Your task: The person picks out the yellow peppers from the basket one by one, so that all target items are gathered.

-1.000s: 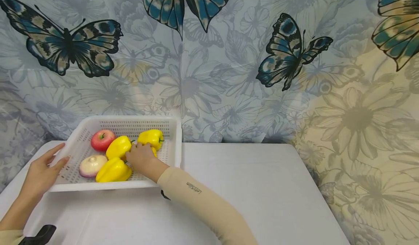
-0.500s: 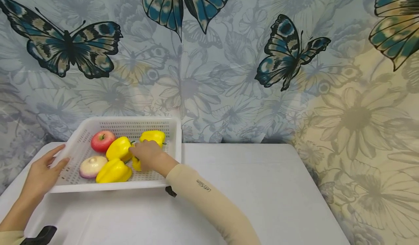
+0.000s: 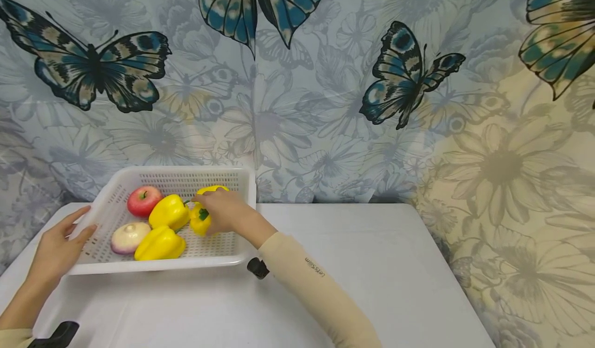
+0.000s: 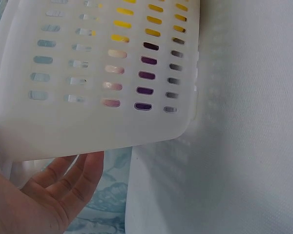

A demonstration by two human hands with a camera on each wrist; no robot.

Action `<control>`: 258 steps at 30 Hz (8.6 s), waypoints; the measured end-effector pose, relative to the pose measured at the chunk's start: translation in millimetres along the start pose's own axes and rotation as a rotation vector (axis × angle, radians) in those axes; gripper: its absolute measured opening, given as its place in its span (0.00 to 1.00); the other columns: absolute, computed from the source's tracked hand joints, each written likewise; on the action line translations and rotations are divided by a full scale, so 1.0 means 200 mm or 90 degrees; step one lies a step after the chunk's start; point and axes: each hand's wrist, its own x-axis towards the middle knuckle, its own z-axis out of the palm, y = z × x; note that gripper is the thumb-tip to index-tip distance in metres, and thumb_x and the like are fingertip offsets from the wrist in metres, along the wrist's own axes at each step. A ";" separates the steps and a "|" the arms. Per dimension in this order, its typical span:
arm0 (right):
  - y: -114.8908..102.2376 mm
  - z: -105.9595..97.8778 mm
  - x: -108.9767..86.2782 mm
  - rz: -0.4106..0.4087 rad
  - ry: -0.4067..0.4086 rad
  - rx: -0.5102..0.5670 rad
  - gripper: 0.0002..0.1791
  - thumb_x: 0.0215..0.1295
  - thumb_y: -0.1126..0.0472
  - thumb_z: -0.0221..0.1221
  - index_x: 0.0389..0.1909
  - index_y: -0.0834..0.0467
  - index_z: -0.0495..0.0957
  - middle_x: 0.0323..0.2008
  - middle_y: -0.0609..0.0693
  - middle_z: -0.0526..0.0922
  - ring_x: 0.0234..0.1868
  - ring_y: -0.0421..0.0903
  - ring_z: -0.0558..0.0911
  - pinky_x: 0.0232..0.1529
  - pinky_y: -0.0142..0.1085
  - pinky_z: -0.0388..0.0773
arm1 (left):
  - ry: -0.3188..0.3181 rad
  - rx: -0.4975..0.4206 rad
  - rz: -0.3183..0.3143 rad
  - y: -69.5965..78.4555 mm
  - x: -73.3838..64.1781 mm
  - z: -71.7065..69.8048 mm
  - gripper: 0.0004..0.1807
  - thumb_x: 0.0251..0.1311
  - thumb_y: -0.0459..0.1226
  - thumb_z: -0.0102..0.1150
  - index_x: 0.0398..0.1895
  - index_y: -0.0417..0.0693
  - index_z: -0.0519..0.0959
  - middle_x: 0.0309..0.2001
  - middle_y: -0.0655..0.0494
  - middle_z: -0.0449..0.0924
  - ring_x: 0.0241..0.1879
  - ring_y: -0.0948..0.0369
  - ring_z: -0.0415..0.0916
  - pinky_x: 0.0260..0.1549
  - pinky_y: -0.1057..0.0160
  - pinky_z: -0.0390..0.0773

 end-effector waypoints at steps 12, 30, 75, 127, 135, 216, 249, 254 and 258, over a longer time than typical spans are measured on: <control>0.13 -0.06 -0.14 -0.007 0.065 0.105 0.37 0.53 0.53 0.72 0.65 0.49 0.72 0.65 0.50 0.72 0.61 0.47 0.74 0.57 0.42 0.74 | -0.011 0.003 -0.005 0.00 -0.01 0.00 0.31 0.74 0.41 0.44 0.76 0.43 0.53 0.63 0.18 0.60 0.59 0.25 0.61 0.49 0.31 0.64; 0.30 -0.18 -0.38 -0.033 0.179 0.225 0.38 0.50 0.60 0.74 0.65 0.56 0.72 0.62 0.52 0.73 0.56 0.47 0.76 0.55 0.38 0.75 | -0.008 -0.002 -0.005 0.00 -0.01 0.00 0.31 0.74 0.41 0.44 0.76 0.43 0.54 0.62 0.19 0.61 0.58 0.28 0.64 0.46 0.34 0.66; 0.74 0.21 -0.57 0.094 0.082 0.273 0.40 0.49 0.64 0.75 0.65 0.59 0.71 0.64 0.55 0.73 0.68 0.57 0.67 0.67 0.54 0.61 | 0.002 -0.021 -0.026 0.01 0.00 0.01 0.31 0.73 0.42 0.45 0.76 0.46 0.54 0.66 0.21 0.58 0.63 0.27 0.57 0.54 0.30 0.60; 0.47 -0.15 -0.37 0.022 0.184 0.238 0.43 0.62 0.55 0.67 0.74 0.60 0.57 0.72 0.53 0.63 0.66 0.53 0.69 0.63 0.45 0.69 | -0.003 -0.027 -0.024 -0.01 -0.01 0.00 0.32 0.73 0.43 0.45 0.76 0.46 0.54 0.65 0.20 0.58 0.63 0.25 0.56 0.55 0.28 0.58; 0.41 -0.12 -0.24 0.024 0.200 0.317 0.43 0.63 0.54 0.66 0.74 0.58 0.56 0.72 0.54 0.62 0.65 0.52 0.70 0.59 0.44 0.73 | 0.002 -0.026 -0.013 -0.02 0.00 0.00 0.32 0.73 0.43 0.46 0.76 0.45 0.54 0.64 0.19 0.58 0.63 0.25 0.57 0.54 0.28 0.59; 0.20 0.12 0.27 0.288 -0.008 0.325 0.44 0.55 0.51 0.71 0.68 0.58 0.58 0.59 0.54 0.75 0.58 0.49 0.75 0.61 0.41 0.70 | 0.005 -0.013 -0.009 0.01 -0.02 0.02 0.31 0.73 0.41 0.46 0.76 0.44 0.55 0.60 0.21 0.66 0.55 0.32 0.69 0.39 0.47 0.70; 0.17 -0.02 0.21 0.105 0.022 0.237 0.39 0.54 0.57 0.73 0.68 0.50 0.69 0.63 0.51 0.74 0.63 0.48 0.71 0.63 0.39 0.67 | 0.011 -0.018 -0.011 -0.01 -0.02 0.01 0.31 0.73 0.42 0.45 0.76 0.44 0.55 0.60 0.20 0.64 0.56 0.31 0.67 0.44 0.39 0.68; 0.16 -0.05 0.17 0.082 0.032 0.236 0.40 0.54 0.57 0.73 0.69 0.52 0.69 0.61 0.51 0.76 0.59 0.46 0.74 0.61 0.35 0.69 | 0.008 -0.022 -0.017 -0.01 -0.02 0.01 0.31 0.73 0.42 0.45 0.76 0.45 0.54 0.62 0.19 0.63 0.57 0.29 0.65 0.45 0.36 0.68; 0.15 -0.09 0.15 0.067 0.053 0.242 0.40 0.54 0.57 0.73 0.68 0.54 0.69 0.61 0.50 0.77 0.58 0.45 0.75 0.60 0.33 0.69 | 0.009 -0.024 -0.016 -0.01 -0.03 0.01 0.31 0.73 0.42 0.45 0.76 0.44 0.54 0.61 0.19 0.63 0.58 0.29 0.64 0.45 0.36 0.68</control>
